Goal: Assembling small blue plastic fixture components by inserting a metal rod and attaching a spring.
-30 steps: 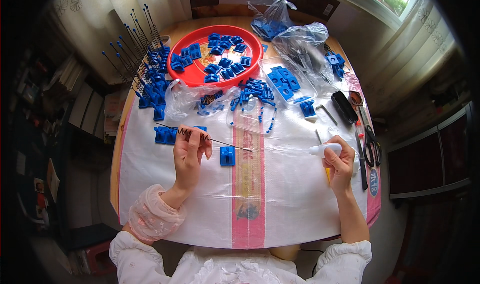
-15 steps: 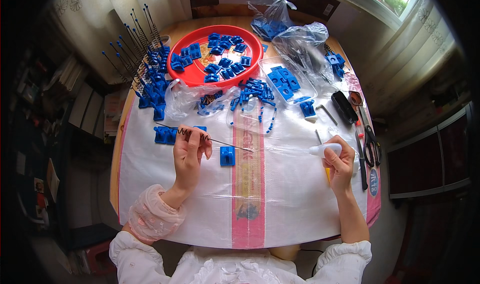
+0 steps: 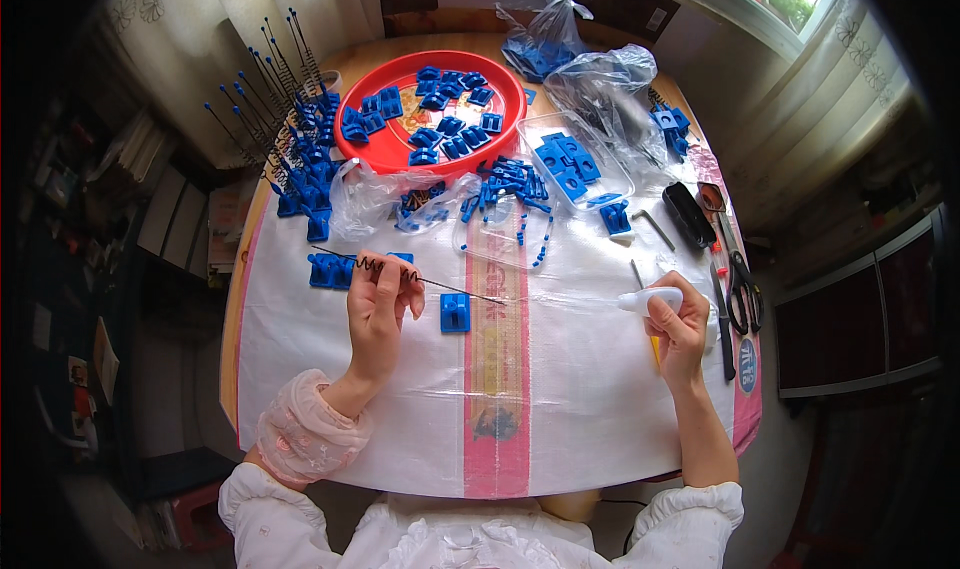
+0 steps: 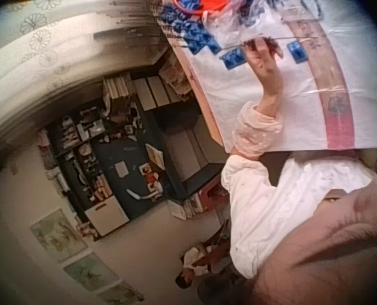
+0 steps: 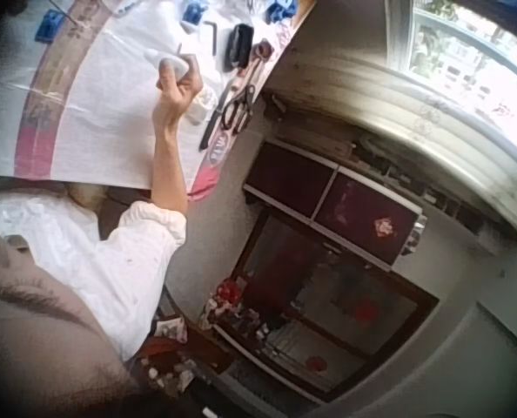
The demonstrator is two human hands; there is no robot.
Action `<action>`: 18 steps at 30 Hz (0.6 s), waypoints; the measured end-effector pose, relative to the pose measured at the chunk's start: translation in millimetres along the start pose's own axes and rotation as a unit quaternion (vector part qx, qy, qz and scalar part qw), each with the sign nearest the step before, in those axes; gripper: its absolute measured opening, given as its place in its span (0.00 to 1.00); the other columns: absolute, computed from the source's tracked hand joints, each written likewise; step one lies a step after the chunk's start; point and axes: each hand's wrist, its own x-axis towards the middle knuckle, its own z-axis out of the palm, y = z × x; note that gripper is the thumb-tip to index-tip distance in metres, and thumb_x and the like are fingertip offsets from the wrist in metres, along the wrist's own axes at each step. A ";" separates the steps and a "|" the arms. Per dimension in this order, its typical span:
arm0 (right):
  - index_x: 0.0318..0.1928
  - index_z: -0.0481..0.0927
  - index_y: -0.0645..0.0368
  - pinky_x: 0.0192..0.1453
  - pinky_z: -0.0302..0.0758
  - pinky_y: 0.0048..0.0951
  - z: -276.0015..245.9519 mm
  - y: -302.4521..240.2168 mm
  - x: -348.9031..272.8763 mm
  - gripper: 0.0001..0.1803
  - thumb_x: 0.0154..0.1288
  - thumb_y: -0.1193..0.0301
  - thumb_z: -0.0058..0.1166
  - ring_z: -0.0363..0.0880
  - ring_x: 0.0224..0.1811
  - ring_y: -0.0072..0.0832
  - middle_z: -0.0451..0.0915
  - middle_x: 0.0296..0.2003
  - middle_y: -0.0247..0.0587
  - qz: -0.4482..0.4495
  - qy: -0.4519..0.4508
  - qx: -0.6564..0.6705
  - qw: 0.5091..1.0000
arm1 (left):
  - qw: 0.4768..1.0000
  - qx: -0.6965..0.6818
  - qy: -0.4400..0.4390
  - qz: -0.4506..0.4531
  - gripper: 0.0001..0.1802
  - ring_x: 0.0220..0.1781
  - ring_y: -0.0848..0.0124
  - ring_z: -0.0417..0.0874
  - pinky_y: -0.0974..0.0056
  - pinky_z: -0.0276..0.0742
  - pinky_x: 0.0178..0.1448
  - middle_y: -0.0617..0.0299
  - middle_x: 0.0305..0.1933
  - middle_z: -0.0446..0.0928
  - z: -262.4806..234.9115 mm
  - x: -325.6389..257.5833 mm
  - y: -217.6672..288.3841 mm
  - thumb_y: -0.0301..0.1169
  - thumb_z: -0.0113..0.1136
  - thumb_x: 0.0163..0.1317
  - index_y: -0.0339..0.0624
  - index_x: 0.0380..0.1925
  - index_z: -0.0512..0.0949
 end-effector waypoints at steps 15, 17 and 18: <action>0.31 0.77 0.61 0.22 0.50 0.17 -0.9 0.4 -0.4 0.09 0.65 0.69 0.60 0.59 0.19 0.10 0.69 0.19 0.25 0.017 -0.009 0.025 1.000 | 1.000 -0.001 0.007 -0.002 0.06 0.28 0.78 0.73 0.74 0.69 0.28 0.60 0.36 0.74 -0.3 -1.3 -0.3 0.32 0.43 0.78 0.44 0.39 0.65; 0.31 0.77 0.60 0.22 0.50 0.17 -0.8 -0.7 -1.0 0.09 0.65 0.69 0.60 0.59 0.19 0.10 0.69 0.19 0.25 0.016 -0.007 0.024 1.000 | 1.000 -0.003 0.002 -0.002 0.06 0.28 0.78 0.73 0.74 0.69 0.28 0.60 0.36 0.74 0.0 -0.7 -0.4 0.32 0.44 0.78 0.44 0.39 0.65; 0.31 0.77 0.61 0.22 0.50 0.17 -1.0 -1.0 -1.0 0.09 0.65 0.69 0.60 0.58 0.19 0.10 0.69 0.19 0.25 0.014 -0.006 0.022 1.000 | 1.000 -0.003 0.000 -0.002 0.06 0.29 0.78 0.73 0.74 0.69 0.28 0.60 0.36 0.74 0.5 -0.6 -0.3 0.32 0.44 0.78 0.44 0.39 0.65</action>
